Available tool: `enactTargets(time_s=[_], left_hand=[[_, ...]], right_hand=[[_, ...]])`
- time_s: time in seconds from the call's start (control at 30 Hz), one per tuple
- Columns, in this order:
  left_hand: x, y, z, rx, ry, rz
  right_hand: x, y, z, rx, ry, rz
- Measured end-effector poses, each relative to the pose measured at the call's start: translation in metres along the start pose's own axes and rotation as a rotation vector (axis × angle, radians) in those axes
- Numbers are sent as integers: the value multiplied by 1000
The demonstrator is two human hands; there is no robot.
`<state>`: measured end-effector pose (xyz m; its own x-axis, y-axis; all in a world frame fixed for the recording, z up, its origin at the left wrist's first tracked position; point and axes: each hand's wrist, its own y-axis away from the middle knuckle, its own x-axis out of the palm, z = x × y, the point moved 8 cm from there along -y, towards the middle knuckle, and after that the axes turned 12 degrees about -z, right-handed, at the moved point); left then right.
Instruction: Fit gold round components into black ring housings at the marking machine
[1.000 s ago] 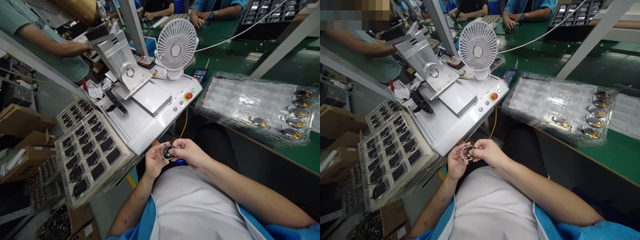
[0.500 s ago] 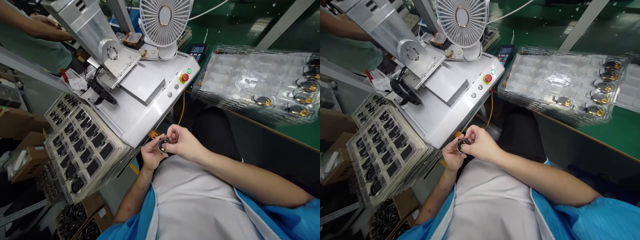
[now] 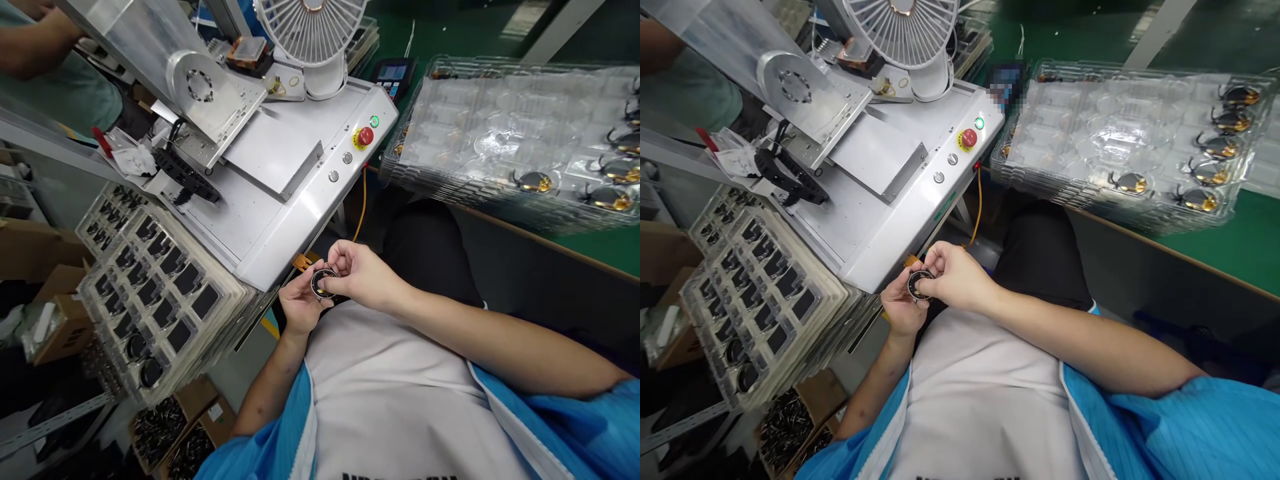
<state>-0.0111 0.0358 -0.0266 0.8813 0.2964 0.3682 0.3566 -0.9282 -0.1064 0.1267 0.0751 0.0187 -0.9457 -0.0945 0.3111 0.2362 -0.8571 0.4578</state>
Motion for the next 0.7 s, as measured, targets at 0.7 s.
enactTargets(time_s=[0.7], left_hand=[[8, -5, -33, 99, -148, -90]], right_hand=[[12, -16, -17, 137, 63, 150]])
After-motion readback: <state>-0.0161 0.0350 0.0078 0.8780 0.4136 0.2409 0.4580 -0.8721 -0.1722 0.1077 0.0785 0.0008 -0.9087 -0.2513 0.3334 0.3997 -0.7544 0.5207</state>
